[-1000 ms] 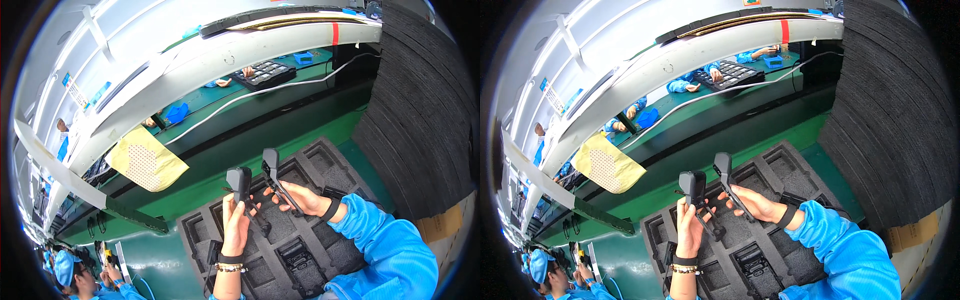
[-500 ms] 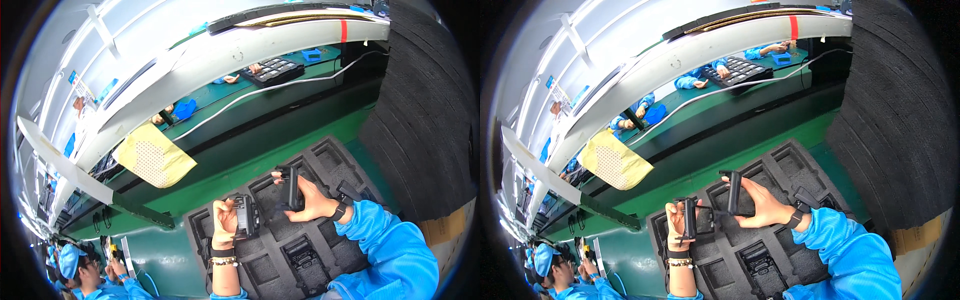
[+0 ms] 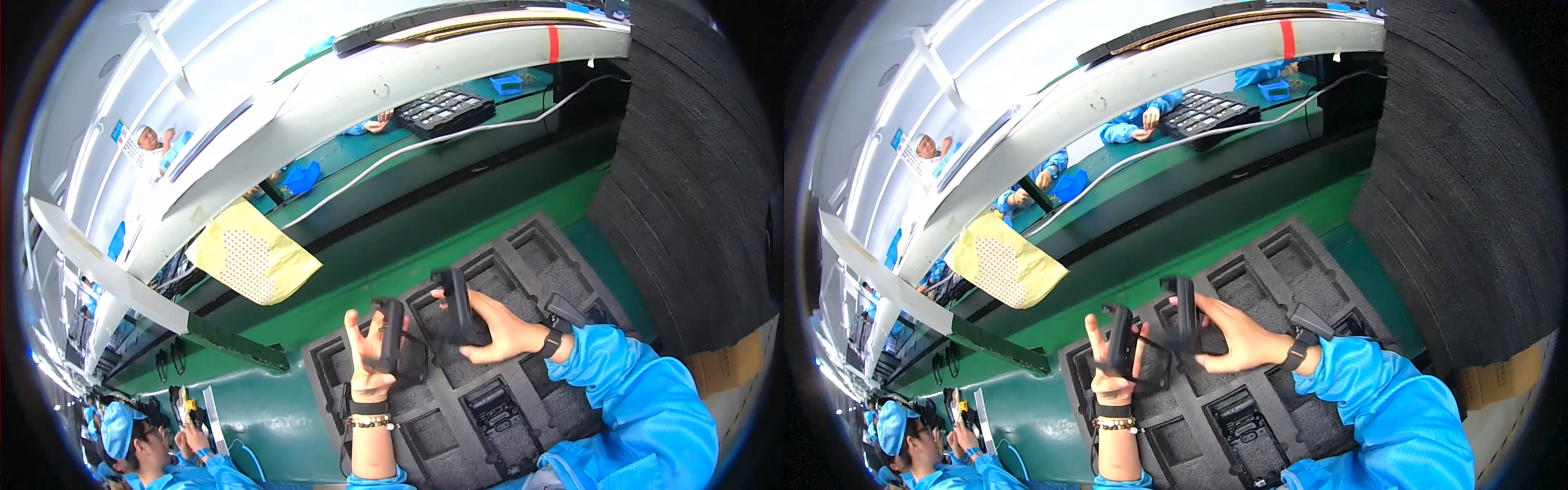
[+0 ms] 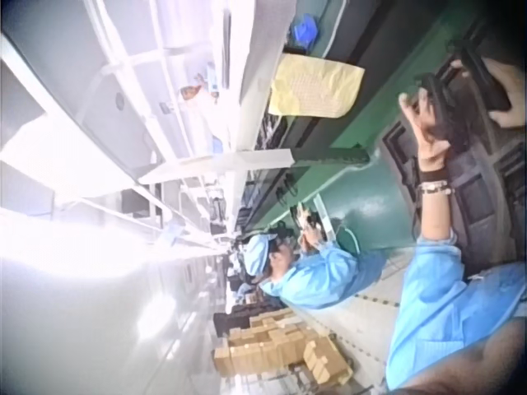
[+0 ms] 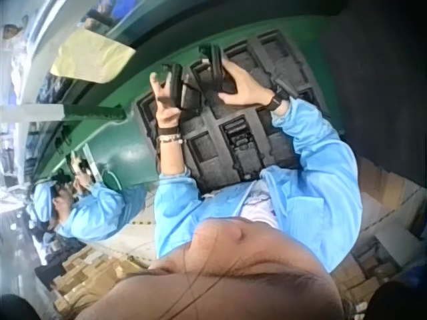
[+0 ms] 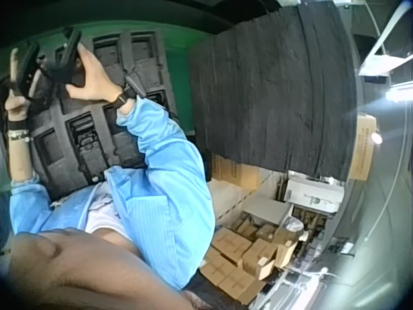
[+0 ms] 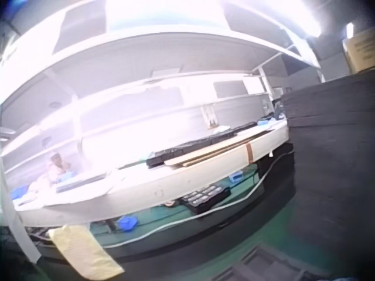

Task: The worker is inspecting and placing black plastic components into a foam organizational tray on an assembly line.

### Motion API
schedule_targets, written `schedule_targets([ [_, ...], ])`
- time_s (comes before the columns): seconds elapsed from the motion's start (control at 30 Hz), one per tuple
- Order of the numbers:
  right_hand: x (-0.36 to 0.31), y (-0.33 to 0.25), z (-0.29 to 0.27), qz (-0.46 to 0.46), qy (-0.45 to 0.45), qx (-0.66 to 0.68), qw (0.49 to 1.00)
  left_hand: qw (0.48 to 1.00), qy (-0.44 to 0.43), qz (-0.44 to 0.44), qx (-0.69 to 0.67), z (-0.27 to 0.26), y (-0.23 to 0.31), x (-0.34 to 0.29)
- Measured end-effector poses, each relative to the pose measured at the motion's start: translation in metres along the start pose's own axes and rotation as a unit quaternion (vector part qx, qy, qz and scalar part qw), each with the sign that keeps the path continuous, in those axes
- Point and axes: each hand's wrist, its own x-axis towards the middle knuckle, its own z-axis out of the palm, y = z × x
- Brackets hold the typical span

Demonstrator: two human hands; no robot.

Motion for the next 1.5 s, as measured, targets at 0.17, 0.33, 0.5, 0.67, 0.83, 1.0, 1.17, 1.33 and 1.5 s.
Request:
schedule_targets([
  [0.17, 0.015, 0.027, -0.007, 0.165, 0.033, 0.403, 0.899, 0.977, 0.186, -0.092, -0.042, -0.019, 0.005, 0.005],
  [0.33, 0.055, 0.062, -0.052, 0.24, 0.123, 0.535, 0.801, 0.931, 0.259, -0.177, 0.189, -0.053, 0.056, 0.05],
  [0.5, 0.117, 0.099, -0.079, 0.294, 0.158, 0.262, 0.906, 0.835, 0.327, -0.118, 0.427, -0.127, 0.053, 0.102],
  [0.67, 0.128, 0.17, -0.069, 0.362, 0.108, 0.195, 0.905, 0.801, 0.362, -0.172, 0.445, -0.192, 0.015, 0.114],
  [0.83, 0.111, 0.202, -0.069, 0.458, 0.102, 0.066, 0.881, 0.774, 0.348, -0.273, 0.453, -0.208, -0.015, 0.11],
  [1.0, 0.109, 0.161, -0.078, 0.367, 0.067, -0.39, 0.842, 0.561, 0.297, -0.264, 0.726, -0.216, 0.017, 0.098],
  [1.17, 0.033, 0.06, -0.116, 0.168, 0.013, -0.416, 0.894, 0.598, 0.037, -0.069, 0.797, -0.102, 0.032, 0.053],
  [1.33, -0.087, -0.075, -0.126, 0.179, -0.098, -0.455, 0.867, 0.638, -0.197, -0.084, 0.74, 0.071, 0.039, -0.044],
  [1.5, -0.166, -0.097, -0.094, 0.25, -0.017, -0.443, 0.861, 0.585, -0.476, -0.081, 0.652, 0.104, 0.003, -0.136],
])
